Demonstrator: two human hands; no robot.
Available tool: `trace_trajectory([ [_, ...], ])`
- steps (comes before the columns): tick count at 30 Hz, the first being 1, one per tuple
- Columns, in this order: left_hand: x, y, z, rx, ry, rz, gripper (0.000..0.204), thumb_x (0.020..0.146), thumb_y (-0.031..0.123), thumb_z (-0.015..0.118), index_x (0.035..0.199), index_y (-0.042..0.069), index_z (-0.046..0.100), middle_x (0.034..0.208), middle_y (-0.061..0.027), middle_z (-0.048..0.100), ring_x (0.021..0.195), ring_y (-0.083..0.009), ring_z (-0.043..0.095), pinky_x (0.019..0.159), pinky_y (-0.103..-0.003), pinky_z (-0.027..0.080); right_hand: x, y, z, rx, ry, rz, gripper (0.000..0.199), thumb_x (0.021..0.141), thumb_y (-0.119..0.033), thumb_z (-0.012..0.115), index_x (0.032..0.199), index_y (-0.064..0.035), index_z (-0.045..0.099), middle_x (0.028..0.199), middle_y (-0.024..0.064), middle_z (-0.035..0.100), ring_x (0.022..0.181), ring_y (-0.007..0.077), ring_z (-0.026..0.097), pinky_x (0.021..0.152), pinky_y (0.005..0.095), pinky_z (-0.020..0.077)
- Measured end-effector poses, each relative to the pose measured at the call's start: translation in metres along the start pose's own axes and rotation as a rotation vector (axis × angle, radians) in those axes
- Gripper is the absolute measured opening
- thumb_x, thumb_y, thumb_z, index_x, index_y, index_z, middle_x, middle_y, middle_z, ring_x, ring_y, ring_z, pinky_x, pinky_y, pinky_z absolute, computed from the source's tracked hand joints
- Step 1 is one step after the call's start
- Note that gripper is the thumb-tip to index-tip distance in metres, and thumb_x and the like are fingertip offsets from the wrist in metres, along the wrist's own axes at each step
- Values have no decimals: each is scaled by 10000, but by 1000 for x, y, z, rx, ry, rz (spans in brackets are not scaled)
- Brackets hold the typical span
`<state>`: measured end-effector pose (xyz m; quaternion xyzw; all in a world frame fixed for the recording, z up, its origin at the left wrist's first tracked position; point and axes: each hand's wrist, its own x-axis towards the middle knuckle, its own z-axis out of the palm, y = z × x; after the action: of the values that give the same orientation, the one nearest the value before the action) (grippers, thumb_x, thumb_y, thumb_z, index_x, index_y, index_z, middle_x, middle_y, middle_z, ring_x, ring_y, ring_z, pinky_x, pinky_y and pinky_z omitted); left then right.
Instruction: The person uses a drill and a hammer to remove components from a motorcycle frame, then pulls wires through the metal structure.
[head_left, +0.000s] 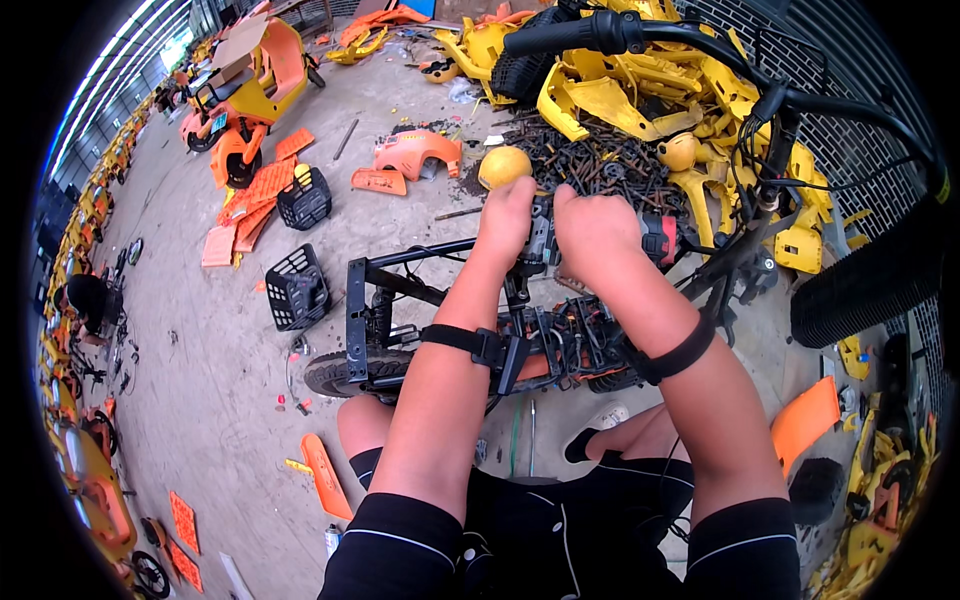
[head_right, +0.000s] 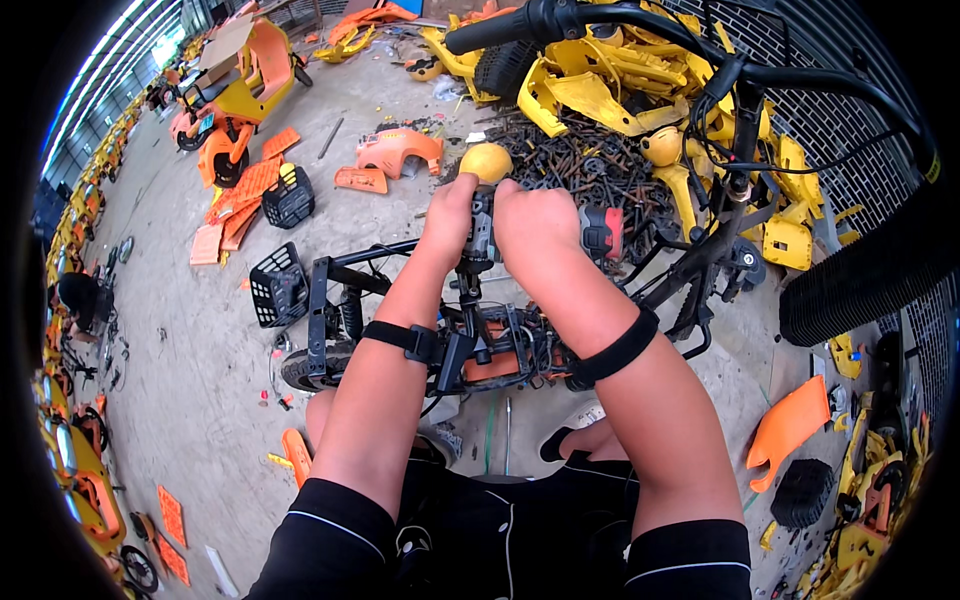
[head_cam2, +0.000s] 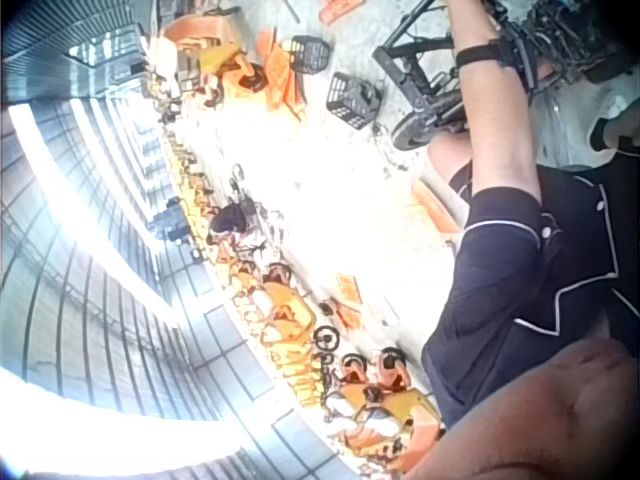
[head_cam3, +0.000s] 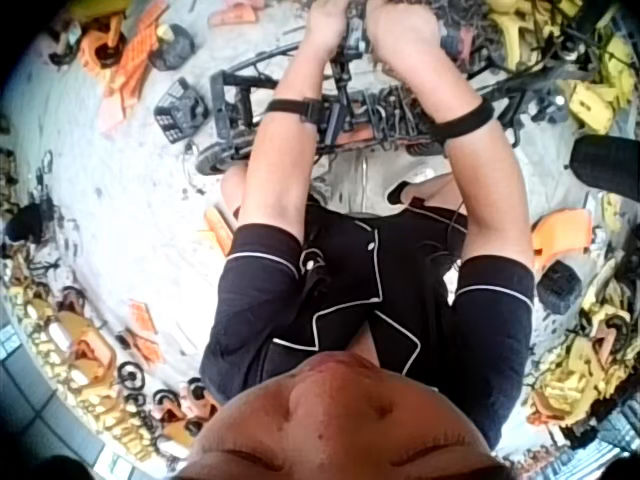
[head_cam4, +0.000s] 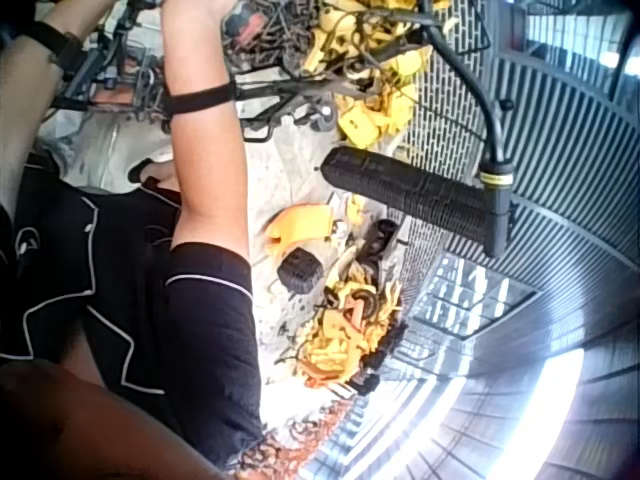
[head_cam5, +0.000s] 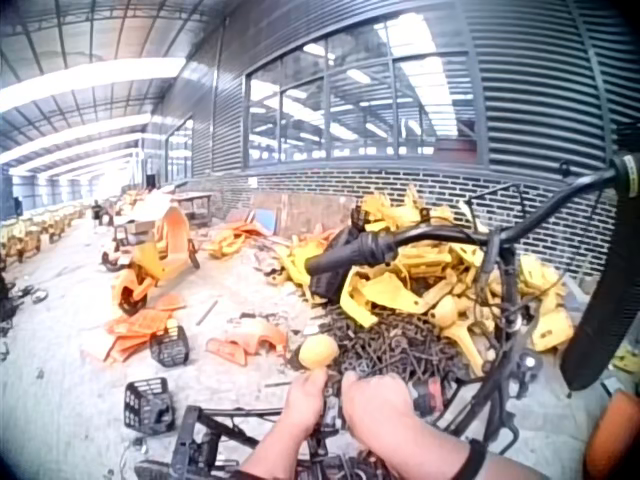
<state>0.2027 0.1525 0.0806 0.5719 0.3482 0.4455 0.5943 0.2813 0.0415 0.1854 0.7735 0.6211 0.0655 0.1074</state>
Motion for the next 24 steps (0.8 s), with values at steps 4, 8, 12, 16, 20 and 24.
trace_trajectory([
  [4,-1,3,-1,-15,19,-57,489,943,372,500,933,-83,681,791,-142,649,767,-203,567,764,-377,475,4,-1,-1,-18,-6,-22,637,664,-226,879,1163,-15,543,941,157,767,884,306,764,836,379,581],
  [8,0,0,-6,-66,39,-118,456,948,390,506,968,-27,690,806,-68,641,705,-166,557,684,-352,455,9,-5,-6,-44,-1,-63,578,697,-176,845,1168,-12,553,925,155,769,877,297,766,825,379,574],
  [12,-3,1,-8,-162,61,-122,403,950,383,508,970,22,687,811,-42,647,670,-143,581,636,-337,463,14,-9,-4,-70,47,-85,479,735,-121,796,1145,-15,572,899,138,772,853,284,768,797,378,568],
  [16,3,-14,-20,-242,101,-124,377,955,358,496,971,32,686,805,-42,656,665,-149,615,626,-331,488,17,-18,-8,-138,83,-143,242,918,-187,647,1136,-83,648,932,88,791,861,236,775,777,369,526],
  [20,-3,-13,-21,-283,123,-81,375,959,341,485,966,22,681,803,-43,659,651,-159,625,611,-339,498,21,-19,-6,-148,116,-189,293,839,-146,707,1103,-57,616,854,95,773,814,253,769,753,372,552],
  [24,-3,-18,-25,-289,177,-83,374,959,333,478,931,20,681,808,-54,665,652,-168,631,615,-344,505,25,-19,-5,-153,164,-249,318,803,-121,736,1083,-50,604,834,94,765,795,254,766,744,368,567],
])
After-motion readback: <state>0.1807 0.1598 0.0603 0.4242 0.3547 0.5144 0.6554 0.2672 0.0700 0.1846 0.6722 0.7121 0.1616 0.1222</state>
